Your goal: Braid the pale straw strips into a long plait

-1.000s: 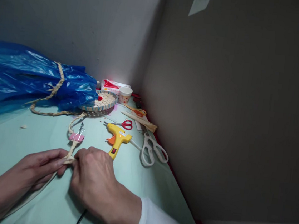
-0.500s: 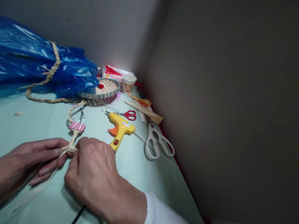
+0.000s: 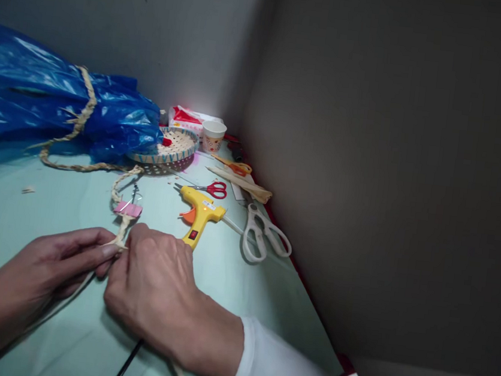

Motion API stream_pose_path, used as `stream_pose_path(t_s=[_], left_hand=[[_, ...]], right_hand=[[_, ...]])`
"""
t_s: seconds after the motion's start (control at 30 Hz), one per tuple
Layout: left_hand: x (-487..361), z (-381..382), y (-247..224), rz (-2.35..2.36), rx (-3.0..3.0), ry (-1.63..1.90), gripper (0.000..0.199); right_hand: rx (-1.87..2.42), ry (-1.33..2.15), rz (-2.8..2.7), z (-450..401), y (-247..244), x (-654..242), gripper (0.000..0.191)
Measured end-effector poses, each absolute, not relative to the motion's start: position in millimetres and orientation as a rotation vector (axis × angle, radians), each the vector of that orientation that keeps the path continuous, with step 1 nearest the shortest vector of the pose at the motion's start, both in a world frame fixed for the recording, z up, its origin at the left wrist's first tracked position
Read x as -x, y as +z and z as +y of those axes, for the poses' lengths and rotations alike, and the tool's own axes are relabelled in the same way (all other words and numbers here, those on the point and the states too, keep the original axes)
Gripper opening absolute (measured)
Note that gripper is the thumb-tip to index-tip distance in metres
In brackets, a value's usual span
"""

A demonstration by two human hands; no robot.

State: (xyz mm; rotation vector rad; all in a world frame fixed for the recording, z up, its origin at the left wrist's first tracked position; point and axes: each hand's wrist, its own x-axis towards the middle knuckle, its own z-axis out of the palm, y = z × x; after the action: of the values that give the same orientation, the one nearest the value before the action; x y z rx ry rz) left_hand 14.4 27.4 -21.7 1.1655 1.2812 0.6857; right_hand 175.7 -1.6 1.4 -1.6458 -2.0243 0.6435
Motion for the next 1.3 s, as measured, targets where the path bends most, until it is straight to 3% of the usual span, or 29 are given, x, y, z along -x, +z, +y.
stream_pose_path(t_s=[0.17, 0.53, 1.0, 1.3], left_hand=[[-12, 29, -23, 1.209, -1.008, 0.651, 0.039], [-9, 30, -16, 1.341, -1.215, 0.688, 0.023], [-13, 33, -13, 1.439, -1.258, 0.649, 0.028], [-8, 30, -16, 1.422, -1.27, 0.659, 0.02]], right_hand=[[1.648, 0.672, -2.01, -2, 1, -177, 0.01], [1.589, 0.751, -1.938, 1, 7, -178, 0.01], [1.607, 0.847, -1.906, 2, 8, -179, 0.011], [1.628, 0.855, -2.053, -1, 7, -178, 0.011]])
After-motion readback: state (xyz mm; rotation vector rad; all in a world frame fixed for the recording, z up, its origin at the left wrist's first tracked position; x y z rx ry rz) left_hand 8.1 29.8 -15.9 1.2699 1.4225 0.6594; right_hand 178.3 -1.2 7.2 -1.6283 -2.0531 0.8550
